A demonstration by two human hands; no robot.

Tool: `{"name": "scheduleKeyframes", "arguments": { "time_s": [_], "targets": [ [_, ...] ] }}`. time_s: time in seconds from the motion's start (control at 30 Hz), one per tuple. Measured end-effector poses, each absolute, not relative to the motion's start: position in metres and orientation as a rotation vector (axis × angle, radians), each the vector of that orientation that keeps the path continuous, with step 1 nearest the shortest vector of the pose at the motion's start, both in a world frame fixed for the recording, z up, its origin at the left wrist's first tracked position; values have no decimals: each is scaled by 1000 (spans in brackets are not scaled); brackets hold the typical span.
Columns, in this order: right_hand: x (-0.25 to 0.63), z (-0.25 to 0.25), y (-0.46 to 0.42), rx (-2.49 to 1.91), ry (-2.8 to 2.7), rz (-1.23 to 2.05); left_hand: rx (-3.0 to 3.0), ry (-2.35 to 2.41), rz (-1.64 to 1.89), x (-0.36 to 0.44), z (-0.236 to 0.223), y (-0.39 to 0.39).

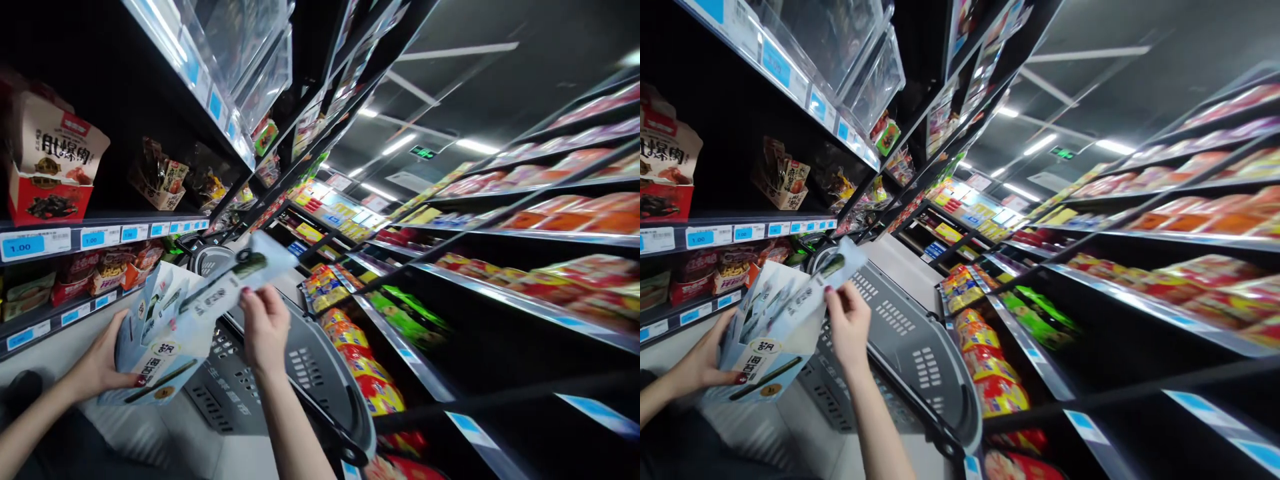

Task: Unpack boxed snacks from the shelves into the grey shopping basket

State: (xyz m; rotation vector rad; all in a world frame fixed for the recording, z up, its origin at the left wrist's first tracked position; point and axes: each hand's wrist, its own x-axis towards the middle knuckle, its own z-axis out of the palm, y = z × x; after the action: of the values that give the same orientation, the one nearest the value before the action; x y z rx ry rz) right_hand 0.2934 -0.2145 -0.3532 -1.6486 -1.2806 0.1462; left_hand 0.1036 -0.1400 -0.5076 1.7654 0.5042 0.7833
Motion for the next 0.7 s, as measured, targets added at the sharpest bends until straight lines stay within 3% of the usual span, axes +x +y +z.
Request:
{"name": "scheduleKeyframes", "arguments": {
  "time_s": [0.2, 0.7],
  "targets": [
    [313, -325, -236, -1226, -1019, -34, 1758, 536, 788, 104, -516, -139],
    [337, -300, -308, -1338, -1250, -129, 1805, 573, 812, 105, -527, -134]
  ]
}}
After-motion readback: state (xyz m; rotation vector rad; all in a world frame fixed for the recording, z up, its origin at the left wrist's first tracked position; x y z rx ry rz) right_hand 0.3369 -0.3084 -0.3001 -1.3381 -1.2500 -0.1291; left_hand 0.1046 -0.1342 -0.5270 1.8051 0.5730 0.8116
